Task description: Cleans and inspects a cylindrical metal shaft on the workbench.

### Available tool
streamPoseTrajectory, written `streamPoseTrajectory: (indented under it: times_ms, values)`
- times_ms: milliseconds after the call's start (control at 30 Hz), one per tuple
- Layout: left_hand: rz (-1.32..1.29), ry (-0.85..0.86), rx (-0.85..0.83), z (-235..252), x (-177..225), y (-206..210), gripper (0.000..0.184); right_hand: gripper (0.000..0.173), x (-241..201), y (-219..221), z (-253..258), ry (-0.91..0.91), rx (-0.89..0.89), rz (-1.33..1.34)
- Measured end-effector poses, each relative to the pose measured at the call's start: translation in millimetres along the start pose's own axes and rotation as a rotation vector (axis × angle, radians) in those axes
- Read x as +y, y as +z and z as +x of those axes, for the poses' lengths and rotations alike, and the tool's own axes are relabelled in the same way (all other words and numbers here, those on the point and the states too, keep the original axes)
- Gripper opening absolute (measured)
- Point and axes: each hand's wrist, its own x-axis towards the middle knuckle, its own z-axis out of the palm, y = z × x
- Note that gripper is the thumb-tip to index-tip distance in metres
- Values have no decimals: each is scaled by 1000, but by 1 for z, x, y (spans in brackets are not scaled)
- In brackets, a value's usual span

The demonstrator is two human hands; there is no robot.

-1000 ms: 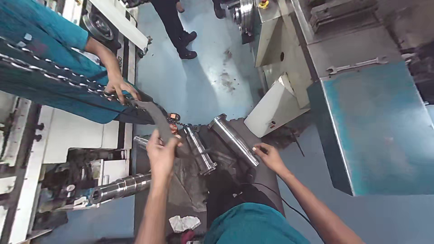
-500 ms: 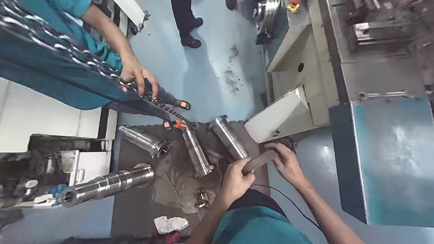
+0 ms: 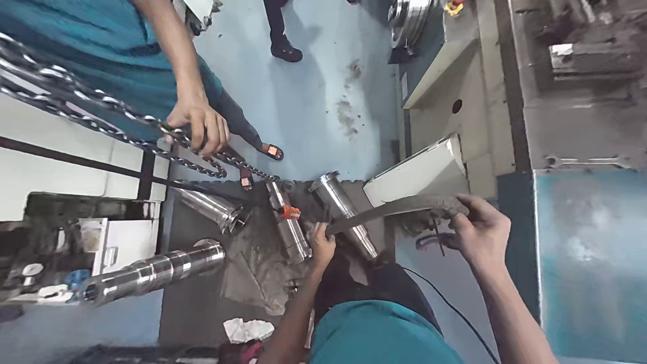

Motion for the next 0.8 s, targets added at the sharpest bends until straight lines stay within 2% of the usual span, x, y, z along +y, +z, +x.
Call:
streamPoseTrajectory:
  times_ms: [100,267,333,433,567,633,733,800]
  values:
    - [64,-76,-140,20,-2,-7,37,26,42,7,28,202,-89,-243]
    - [-66,-156,-15,18,-23,23,46,34,147,54,41,504,-405,-396]
    - [-109,-182,24,11,-29,45,36,36,199,81,40,591,-556,-431]
    - [-154,-314,-15,-8,-18,80,27,39,272,118,33,695,-839,-526]
    - [-114,-360,-224,-22,-2,131,24,43,368,158,25,741,-1126,-670]
    - [-61,-341,-345,-13,-3,160,24,44,403,178,28,734,-1153,-718]
    - [-27,-349,-429,4,-39,214,28,45,457,214,17,688,-1166,-712]
    - [-25,-362,-470,22,-74,253,29,46,495,238,10,613,-1249,-744]
